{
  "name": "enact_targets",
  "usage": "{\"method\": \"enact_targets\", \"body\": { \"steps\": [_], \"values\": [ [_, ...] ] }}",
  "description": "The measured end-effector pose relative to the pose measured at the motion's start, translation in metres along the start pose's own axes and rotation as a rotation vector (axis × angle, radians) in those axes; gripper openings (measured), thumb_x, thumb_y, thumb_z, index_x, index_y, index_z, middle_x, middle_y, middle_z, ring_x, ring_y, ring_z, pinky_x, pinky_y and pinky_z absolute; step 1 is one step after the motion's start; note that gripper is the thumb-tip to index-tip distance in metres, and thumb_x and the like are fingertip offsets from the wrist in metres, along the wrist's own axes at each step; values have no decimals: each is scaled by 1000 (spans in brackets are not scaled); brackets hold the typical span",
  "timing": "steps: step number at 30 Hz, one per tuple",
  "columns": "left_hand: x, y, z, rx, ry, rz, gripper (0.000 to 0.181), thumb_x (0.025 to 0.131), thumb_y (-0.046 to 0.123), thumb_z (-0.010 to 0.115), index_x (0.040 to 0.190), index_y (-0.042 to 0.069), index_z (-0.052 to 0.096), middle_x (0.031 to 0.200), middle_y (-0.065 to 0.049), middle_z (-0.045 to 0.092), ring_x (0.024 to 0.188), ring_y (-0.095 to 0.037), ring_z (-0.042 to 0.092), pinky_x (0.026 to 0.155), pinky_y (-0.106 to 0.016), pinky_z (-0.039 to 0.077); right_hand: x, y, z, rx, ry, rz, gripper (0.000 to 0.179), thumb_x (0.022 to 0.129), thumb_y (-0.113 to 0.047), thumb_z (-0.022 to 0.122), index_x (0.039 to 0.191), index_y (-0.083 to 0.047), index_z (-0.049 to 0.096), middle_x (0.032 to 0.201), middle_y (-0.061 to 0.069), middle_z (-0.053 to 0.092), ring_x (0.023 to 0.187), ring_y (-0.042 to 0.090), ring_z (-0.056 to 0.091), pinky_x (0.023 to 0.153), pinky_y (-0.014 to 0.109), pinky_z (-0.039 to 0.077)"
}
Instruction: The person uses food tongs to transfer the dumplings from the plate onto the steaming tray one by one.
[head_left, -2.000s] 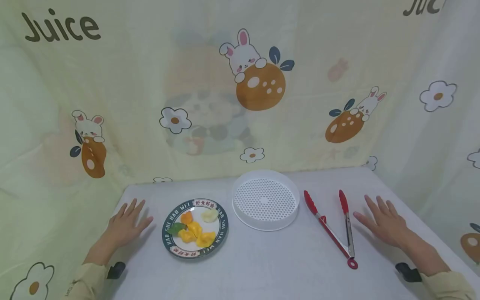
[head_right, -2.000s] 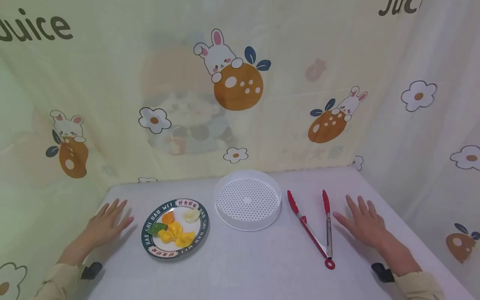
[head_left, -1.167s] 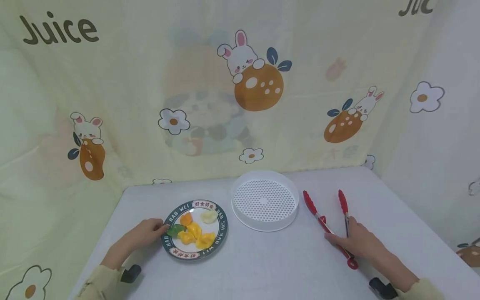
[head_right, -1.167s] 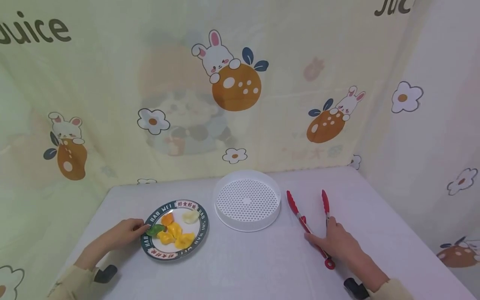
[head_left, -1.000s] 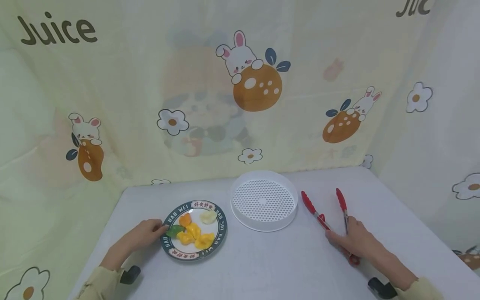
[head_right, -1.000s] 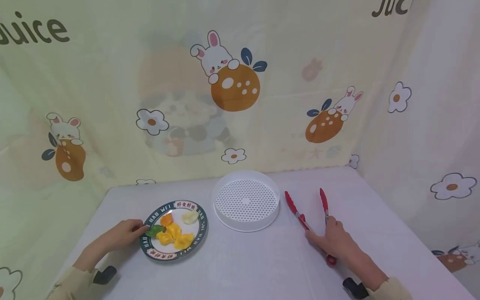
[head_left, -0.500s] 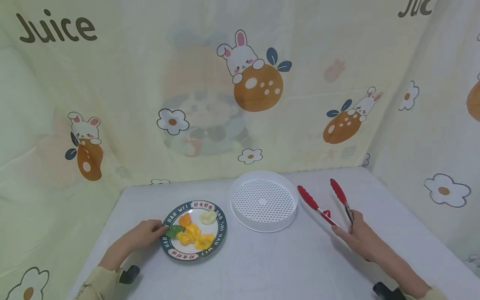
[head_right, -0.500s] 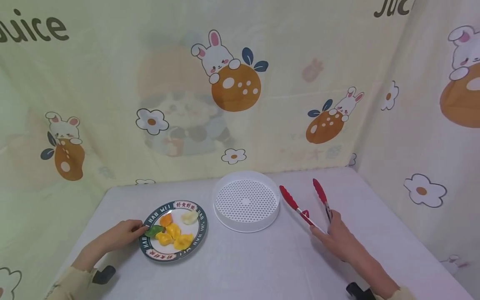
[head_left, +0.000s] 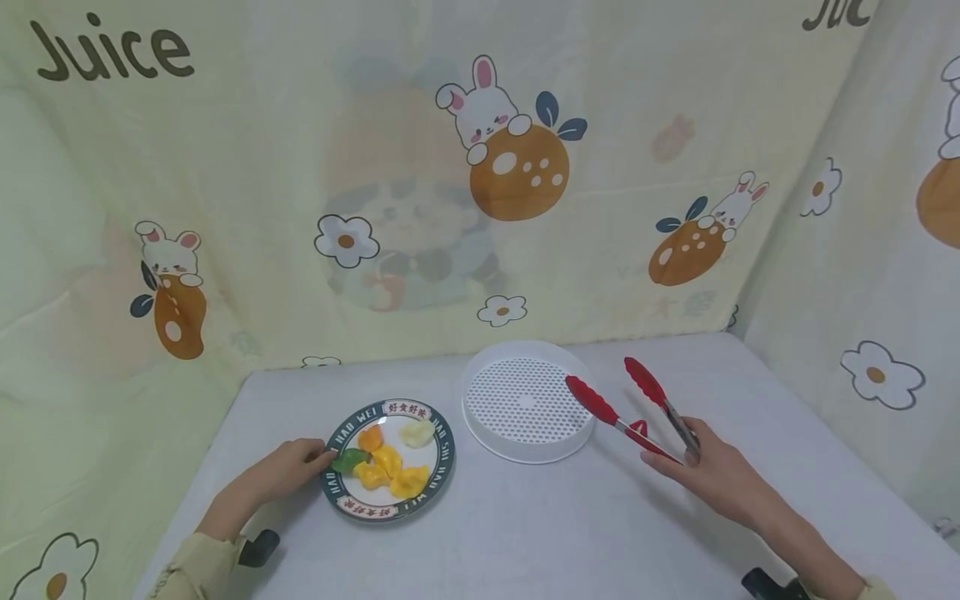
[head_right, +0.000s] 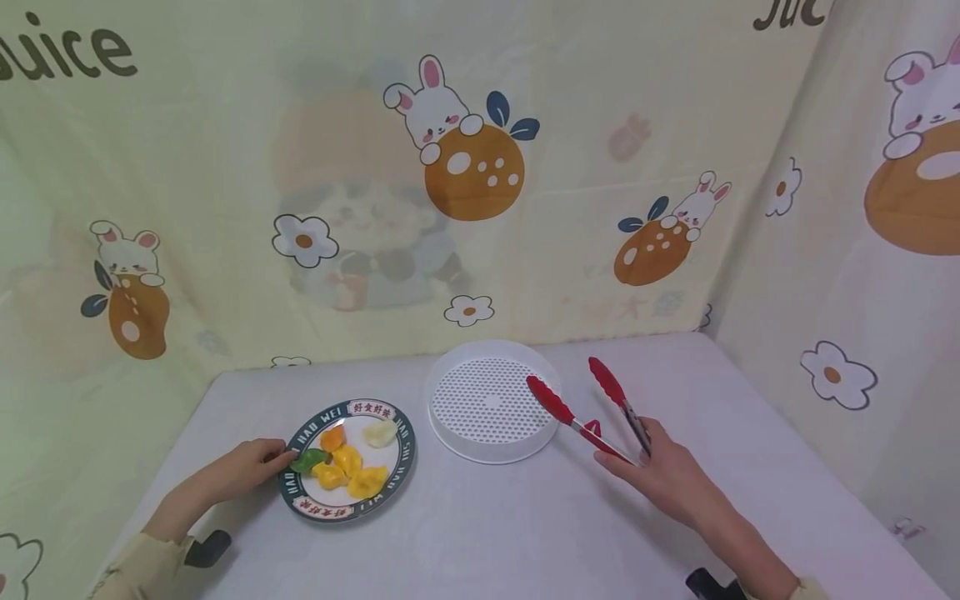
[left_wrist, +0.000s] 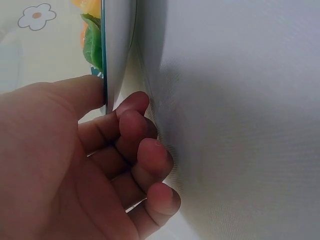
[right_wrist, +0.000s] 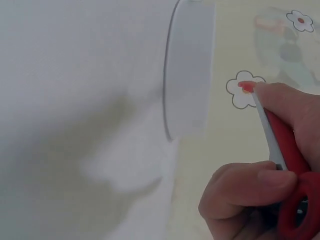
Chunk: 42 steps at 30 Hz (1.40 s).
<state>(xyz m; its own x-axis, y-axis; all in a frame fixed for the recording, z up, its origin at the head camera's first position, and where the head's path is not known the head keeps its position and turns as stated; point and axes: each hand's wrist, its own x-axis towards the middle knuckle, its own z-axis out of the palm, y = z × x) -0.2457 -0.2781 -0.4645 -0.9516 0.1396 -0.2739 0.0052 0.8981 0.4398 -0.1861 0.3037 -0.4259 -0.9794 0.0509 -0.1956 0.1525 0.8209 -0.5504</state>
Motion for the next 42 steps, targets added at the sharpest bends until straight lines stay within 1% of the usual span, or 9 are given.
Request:
{"method": "enact_targets", "body": {
  "steps": [3,7,15,21,24,30,34,38,42],
  "values": [
    [0,0,0,3,1,3,28,103,34,55,96,9,64,79,-2,59,75,-16,52,67,-32,44,-2,-5,1,-8,16,-23,102,85,-68,66,147,4,28,84,8,50,74,20,50,57,31,40],
    [-1,2,0,5,1,1,28,104,34,54,95,9,63,79,-2,58,75,-16,52,67,-32,45,-6,-12,3,2,12,-49,97,84,-65,68,145,3,33,79,6,49,70,19,48,56,30,39],
    [-2,4,-1,5,2,6,28,103,33,55,99,7,65,81,-2,60,77,-16,53,69,-33,46,-10,-23,8,35,-30,-54,100,83,-63,71,150,-1,31,73,4,46,67,18,44,55,29,37],
    [-1,2,0,6,4,6,28,103,33,55,97,8,65,80,-2,59,76,-16,52,68,-32,45,-11,-31,12,19,-37,-64,101,83,-64,71,151,-2,31,80,6,46,78,19,49,57,30,40],
    [-1,2,-1,-2,4,9,27,103,33,55,96,8,64,80,-2,59,76,-16,52,67,-32,45,-12,-36,15,15,-38,-80,99,82,-65,72,150,-3,34,80,6,48,76,19,49,57,29,40],
    [-1,-1,0,-10,-3,7,27,103,34,55,96,9,64,80,-1,59,76,-16,52,68,-32,45,-15,-48,22,22,-48,-151,89,80,-63,75,143,-8,44,78,2,49,68,15,47,54,26,38],
    [-1,-2,0,-13,-5,9,28,103,35,55,96,10,64,80,-1,59,76,-16,52,68,-32,45,-16,-57,29,19,-50,-200,83,78,-61,78,138,-10,50,84,2,53,74,15,49,55,27,40],
    [0,-3,0,-17,-4,22,28,103,36,55,94,10,64,79,-1,59,76,-16,52,67,-32,44,-18,-65,38,6,-64,-228,78,76,-58,81,134,-13,53,92,3,54,80,16,50,56,27,42],
    [0,-4,1,-20,-5,31,29,103,37,55,95,10,64,79,-1,59,76,-16,52,68,-32,44,-20,-73,47,-6,-89,-273,75,74,-59,82,129,-16,54,93,2,54,84,16,50,57,26,42]
  ]
}}
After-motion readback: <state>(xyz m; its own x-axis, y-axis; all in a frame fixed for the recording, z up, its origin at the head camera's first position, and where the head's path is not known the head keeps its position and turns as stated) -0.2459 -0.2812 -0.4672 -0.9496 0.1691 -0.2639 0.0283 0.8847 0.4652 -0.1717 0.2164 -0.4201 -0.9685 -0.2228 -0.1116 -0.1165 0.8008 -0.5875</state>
